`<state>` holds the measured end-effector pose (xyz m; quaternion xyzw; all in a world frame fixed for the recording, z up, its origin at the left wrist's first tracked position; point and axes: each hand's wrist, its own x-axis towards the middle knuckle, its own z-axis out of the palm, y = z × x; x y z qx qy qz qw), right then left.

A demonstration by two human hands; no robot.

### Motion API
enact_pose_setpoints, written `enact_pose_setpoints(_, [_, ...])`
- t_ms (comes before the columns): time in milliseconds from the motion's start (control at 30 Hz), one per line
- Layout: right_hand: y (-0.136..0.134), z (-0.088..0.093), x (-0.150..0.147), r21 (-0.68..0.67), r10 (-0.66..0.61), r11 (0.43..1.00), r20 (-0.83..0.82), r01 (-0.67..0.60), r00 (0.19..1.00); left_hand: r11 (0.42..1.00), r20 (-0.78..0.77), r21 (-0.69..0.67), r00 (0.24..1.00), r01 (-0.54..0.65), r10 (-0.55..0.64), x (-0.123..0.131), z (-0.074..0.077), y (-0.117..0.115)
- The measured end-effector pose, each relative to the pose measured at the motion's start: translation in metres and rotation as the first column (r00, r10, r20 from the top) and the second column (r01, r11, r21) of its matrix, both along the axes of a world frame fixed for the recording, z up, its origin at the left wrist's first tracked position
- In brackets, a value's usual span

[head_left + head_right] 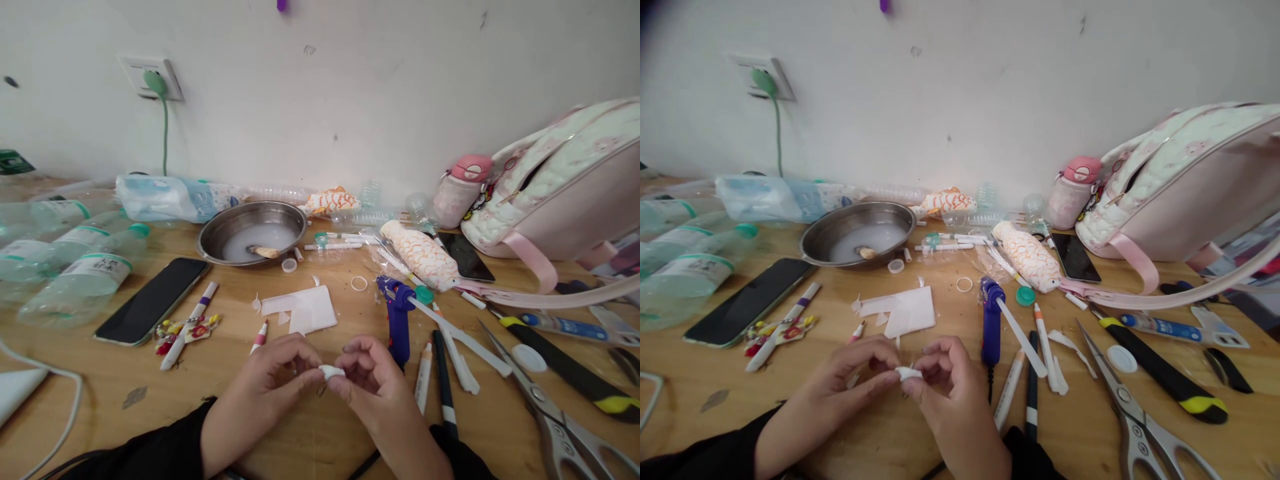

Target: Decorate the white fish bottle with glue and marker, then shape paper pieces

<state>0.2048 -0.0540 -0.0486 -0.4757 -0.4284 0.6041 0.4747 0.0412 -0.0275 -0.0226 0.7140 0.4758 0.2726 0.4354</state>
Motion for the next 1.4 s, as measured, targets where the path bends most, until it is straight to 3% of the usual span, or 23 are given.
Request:
enact_pose_setpoints(233, [0.003,-0.004,-0.001,-0.058,0.015,0.998,-0.212,-0.028,0.977,0.999,0.055,-0.032,0.998,-0.026,0.027,0.000,-0.004,0.001])
enact_pose_setpoints(400, [0.009,0.004,0.003,-0.152,0.061,0.982,-0.318,-0.114,0.946,0.998,0.086,-0.056,0.995,-0.035,0.040,0.000,-0.002,0.002])
enact_pose_setpoints(600, [0.009,0.016,0.011,-0.324,0.155,0.884,-0.479,-0.337,0.864,0.995,0.200,-0.003,0.974,0.104,-0.102,-0.004,-0.002,-0.001])
enact_pose_setpoints(733, [0.007,0.018,0.012,-0.336,0.217,0.834,-0.532,-0.439,0.819,0.991,0.234,-0.017,0.964,0.132,-0.124,-0.004,0.001,-0.001])
enact_pose_setpoints(867, [0.006,0.015,0.010,-0.315,0.211,0.853,-0.523,-0.417,0.826,0.985,0.292,-0.157,0.956,0.070,-0.022,-0.002,-0.001,0.001])
enact_pose_setpoints(967, [0.007,0.013,0.008,-0.281,0.210,0.892,-0.437,-0.354,0.875,0.961,0.326,-0.273,0.944,0.040,0.054,-0.001,-0.003,0.004])
enact_pose_setpoints(1067, [0.008,0.010,0.006,-0.230,0.152,0.946,-0.316,-0.231,0.937,0.966,0.274,-0.258,0.958,-0.016,0.089,-0.001,-0.002,0.005])
enact_pose_setpoints(1200, [0.010,0.007,0.007,-0.160,0.148,0.971,-0.181,-0.178,0.972,0.972,0.215,-0.228,0.971,-0.059,0.109,0.000,-0.002,0.005])
enact_pose_setpoints(1400, [0.012,0.007,0.008,-0.125,0.121,0.983,-0.108,-0.134,0.987,0.964,0.315,-0.266,0.944,-0.008,0.095,0.002,-0.010,0.005])
